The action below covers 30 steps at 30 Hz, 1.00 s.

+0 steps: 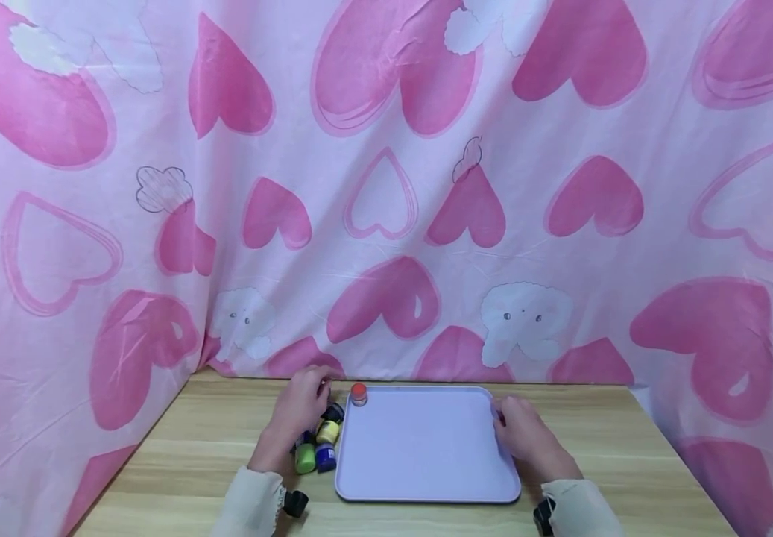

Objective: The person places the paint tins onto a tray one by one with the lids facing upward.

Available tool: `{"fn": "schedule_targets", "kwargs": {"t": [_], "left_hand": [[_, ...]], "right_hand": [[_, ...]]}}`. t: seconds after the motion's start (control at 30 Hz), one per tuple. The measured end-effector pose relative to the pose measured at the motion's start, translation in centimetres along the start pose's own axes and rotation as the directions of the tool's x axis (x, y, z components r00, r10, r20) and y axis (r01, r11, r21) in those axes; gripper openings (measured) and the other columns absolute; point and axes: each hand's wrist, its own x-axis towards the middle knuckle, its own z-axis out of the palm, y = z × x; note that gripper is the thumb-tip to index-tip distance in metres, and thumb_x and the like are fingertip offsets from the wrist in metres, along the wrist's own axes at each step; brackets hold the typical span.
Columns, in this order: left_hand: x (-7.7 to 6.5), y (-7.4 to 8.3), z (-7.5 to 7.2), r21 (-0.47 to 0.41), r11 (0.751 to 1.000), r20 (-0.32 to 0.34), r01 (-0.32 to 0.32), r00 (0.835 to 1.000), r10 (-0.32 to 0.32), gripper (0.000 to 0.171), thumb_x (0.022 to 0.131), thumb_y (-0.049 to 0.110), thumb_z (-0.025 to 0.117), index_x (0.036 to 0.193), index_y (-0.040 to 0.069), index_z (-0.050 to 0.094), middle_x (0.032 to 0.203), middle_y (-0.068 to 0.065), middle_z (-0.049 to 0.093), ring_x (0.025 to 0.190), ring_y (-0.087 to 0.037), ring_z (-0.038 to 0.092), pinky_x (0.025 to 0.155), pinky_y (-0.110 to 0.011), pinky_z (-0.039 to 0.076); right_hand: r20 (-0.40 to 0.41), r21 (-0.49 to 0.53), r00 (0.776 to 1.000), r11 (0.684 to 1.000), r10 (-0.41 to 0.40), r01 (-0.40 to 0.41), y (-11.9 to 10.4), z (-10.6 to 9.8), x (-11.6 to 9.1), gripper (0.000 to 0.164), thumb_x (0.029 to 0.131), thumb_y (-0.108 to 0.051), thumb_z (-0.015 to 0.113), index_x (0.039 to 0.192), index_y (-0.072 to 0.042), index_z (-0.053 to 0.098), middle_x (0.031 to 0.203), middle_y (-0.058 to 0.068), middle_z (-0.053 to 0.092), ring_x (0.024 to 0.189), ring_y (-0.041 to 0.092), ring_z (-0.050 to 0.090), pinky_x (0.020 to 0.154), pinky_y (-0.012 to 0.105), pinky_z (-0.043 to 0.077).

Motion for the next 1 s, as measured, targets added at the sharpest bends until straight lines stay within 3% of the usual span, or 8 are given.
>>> {"fn": "schedule_targets", "kwargs": {"t": [0.17,0.37,0.6,0.8,1.0], "left_hand": [[-0.1,-1.0,-1.2,-0.038,0.992,0.09,0.118,0.989,-0.114,0.02,0.099,0.002,0.073,0.116,0.01,0.08,0.106,-0.005,0.077,0.093,-0.019,0.069,0.084,-0.042,0.064],[-0.2,-1.5,-1.4,-0.065,0.984,0.111,0.167,0.981,-0.159,0.022,0.1,0.006,0.073,0.121,0.007,0.078,0.116,-0.011,0.076,0.104,-0.024,0.071,0.094,-0.047,0.064],[-0.4,-2.0,-0.5,-0.086,0.981,0.088,0.173,0.982,-0.166,0.029,0.098,0.013,0.079,0.125,0.003,0.074,0.121,-0.016,0.072,0.109,-0.027,0.068,0.1,-0.05,0.061],[-0.4,-2.1,0.0,-0.092,0.98,0.115,0.176,0.98,-0.165,0.034,0.096,0.013,0.082,0.129,0.006,0.075,0.124,-0.016,0.071,0.108,-0.027,0.066,0.1,-0.05,0.062],[-0.4,-1.8,0.2,-0.07,0.986,0.122,0.149,0.983,-0.14,0.026,0.093,0.011,0.084,0.118,0.007,0.081,0.117,-0.013,0.072,0.109,-0.026,0.067,0.095,-0.047,0.063]], "right_hand": [[0.007,0.002,1.0,1.0,0.002,-0.002,0.1,-0.3,0.0,0.039,0.099,0.003,0.071,0.137,0.008,0.068,0.118,0.018,0.076,0.09,0.019,0.065,0.079,0.036,0.067],[-0.01,-0.001,1.0,1.0,-0.002,0.002,0.0,-0.3,-0.1,0.041,0.099,0.002,0.071,0.14,0.009,0.066,0.125,0.025,0.074,0.084,0.019,0.062,0.065,0.027,0.059],[-0.026,-0.004,1.0,1.0,-0.017,0.017,-0.1,-0.2,-0.2,0.04,0.099,0.002,0.071,0.139,0.008,0.067,0.125,0.026,0.074,0.079,0.019,0.058,0.061,0.027,0.053],[-0.02,0.015,1.0,1.0,-0.002,0.002,0.2,-0.1,-0.3,0.042,0.1,0.002,0.07,0.141,0.009,0.064,0.134,0.031,0.07,0.084,0.02,0.062,0.063,0.026,0.056],[-0.012,0.036,1.0,0.999,0.028,-0.028,0.2,0.0,-0.2,0.046,0.101,0.0,0.069,0.146,0.009,0.059,0.139,0.032,0.067,0.081,0.02,0.06,0.061,0.027,0.055]]}}
